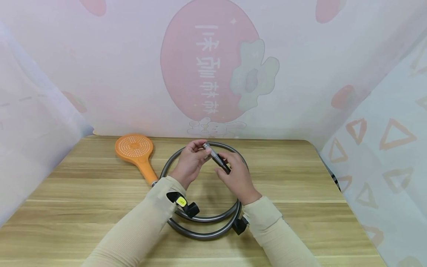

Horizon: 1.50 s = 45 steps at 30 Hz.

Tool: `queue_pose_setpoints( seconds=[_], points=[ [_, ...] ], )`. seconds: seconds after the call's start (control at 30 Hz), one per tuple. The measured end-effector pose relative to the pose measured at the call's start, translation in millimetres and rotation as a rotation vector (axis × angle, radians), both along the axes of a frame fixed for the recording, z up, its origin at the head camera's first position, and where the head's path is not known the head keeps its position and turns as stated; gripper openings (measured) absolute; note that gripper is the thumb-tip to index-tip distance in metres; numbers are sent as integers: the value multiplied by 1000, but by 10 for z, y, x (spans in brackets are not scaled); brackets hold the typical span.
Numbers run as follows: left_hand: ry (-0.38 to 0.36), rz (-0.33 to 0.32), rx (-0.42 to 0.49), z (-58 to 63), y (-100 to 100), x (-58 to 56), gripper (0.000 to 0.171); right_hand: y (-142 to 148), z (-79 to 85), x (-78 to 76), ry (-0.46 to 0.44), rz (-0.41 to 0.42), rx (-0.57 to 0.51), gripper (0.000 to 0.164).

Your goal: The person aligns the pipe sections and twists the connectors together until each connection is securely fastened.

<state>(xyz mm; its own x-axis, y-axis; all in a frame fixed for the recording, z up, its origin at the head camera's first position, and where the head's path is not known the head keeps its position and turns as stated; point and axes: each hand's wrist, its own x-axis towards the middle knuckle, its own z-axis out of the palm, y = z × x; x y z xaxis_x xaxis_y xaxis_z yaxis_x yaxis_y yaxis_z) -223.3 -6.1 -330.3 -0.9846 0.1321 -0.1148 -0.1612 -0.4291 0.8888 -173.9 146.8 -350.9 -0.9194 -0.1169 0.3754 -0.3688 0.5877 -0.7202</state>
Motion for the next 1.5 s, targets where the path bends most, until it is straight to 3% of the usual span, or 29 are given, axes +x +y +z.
queue_pose_setpoints(
  seconds=[0.6, 1.5],
  points=[
    [-3, 18, 16, -7, 15, -7, 26, -57, -46, -21, 55, -48, 14, 34],
    [-6, 18, -1, -1, -10, -8, 27, -60, -54, -23, 73, -9, 14, 37]
  ],
)
